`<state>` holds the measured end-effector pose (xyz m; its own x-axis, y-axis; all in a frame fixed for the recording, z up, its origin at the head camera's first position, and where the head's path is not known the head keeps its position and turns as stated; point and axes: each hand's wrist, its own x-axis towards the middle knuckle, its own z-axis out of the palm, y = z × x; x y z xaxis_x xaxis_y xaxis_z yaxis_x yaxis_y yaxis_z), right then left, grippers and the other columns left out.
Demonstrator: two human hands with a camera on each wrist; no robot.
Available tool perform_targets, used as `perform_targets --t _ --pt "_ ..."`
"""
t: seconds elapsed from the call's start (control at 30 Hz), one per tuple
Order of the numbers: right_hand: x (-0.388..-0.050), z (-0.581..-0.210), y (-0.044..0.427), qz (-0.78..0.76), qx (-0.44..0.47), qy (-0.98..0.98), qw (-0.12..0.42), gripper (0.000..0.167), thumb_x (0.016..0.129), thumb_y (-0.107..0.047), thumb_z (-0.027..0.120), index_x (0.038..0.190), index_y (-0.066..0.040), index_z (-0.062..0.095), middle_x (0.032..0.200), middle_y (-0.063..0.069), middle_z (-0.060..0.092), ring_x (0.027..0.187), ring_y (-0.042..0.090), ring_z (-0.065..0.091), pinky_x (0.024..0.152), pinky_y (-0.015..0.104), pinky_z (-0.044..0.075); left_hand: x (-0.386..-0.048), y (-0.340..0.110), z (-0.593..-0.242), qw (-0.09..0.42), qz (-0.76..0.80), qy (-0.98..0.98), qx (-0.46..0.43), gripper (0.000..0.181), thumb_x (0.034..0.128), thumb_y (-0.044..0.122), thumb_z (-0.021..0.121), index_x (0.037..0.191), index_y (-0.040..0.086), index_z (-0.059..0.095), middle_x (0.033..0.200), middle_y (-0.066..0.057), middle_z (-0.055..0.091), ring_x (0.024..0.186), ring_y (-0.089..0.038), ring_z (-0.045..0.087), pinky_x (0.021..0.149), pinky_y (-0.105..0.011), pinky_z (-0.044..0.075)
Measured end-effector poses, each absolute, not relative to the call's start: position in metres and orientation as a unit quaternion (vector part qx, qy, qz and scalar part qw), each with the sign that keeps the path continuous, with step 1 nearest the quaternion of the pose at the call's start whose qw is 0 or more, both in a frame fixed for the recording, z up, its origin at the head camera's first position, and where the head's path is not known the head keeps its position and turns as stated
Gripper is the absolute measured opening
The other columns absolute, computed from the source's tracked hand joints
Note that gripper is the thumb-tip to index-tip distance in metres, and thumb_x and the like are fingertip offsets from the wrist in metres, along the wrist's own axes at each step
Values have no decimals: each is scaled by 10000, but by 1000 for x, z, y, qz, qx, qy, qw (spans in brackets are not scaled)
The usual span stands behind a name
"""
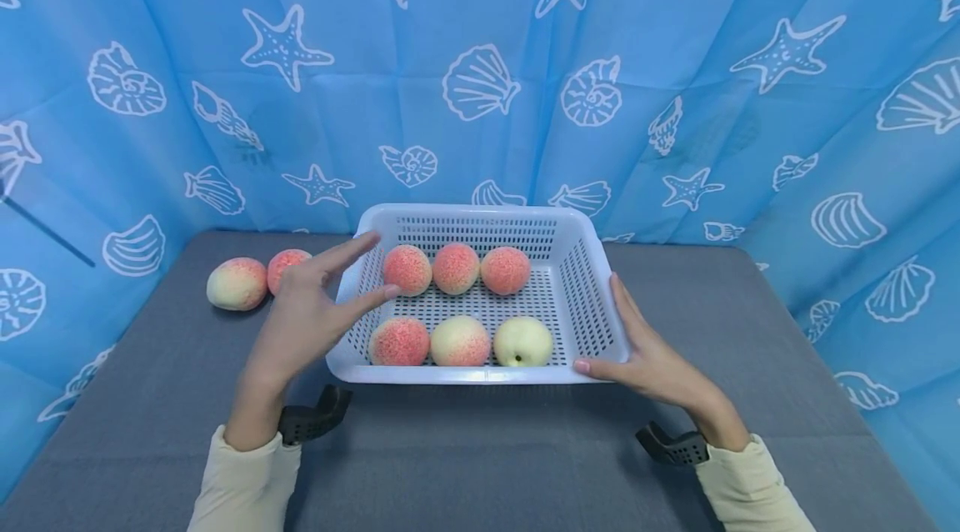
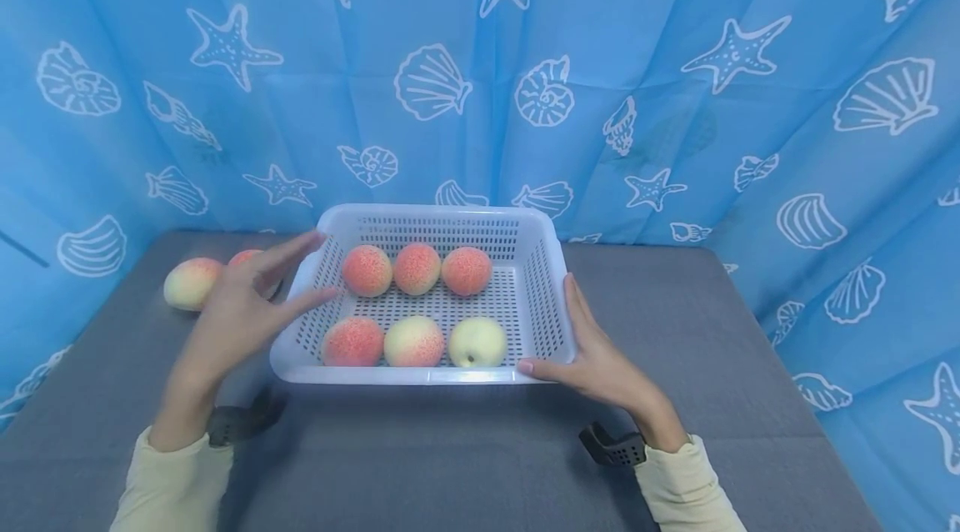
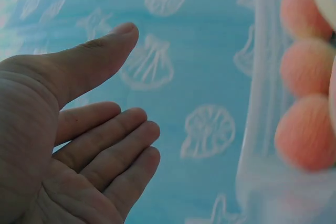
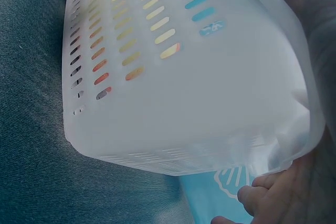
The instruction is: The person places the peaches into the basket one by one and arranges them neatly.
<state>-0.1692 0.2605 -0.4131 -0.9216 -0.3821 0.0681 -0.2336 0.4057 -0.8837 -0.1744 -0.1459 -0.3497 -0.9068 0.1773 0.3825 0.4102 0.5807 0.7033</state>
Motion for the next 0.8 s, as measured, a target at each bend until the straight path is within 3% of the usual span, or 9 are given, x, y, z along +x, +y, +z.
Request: perform_targets --t 0.17,0.4,0.63,0.8 --pt "-169 -413 261 -517 -185 833 74 1248 847 -132 836 1622 -297 -129 1647 258 -46 1242 565 492 808 374 592 -175 -173 -350 181 -461 -858 -134 724 848 196 852 1478 55 525 1472 -150 538 1384 -349 476 1095 -632 335" --pt "-168 -412 262 -502 -181 843 70 1251 847 -148 838 1621 -266 -137 1645 263 -66 1230 534 518 835 370 581 -181 -204 -359 225 -460 -857 -57 755 822 194 875 1483 87 527 1448 -118 568 1361 -300 510 1068 -497 408" --pt "-168 -411 262 -491 -178 850 67 1258 841 -158 844 1615 -281 -139 1645 266 -83 1223 521 528 843 353 574 -195 -221 -382 222 -433 -874 2 817 861 291 840 1537 74 436 1513 -164 486 1434 -352 402 1125 -590 306" --pt "-168 -411 261 -501 -178 844 71 1255 840 -151 844 1619 -283 -131 1647 259 -70 1229 524 523 832 344 577 -209 -229 -406 195 -397 -896 38 868 887 346 807 1576 72 356 1546 -232 418 1409 -464 389 1082 -653 333"
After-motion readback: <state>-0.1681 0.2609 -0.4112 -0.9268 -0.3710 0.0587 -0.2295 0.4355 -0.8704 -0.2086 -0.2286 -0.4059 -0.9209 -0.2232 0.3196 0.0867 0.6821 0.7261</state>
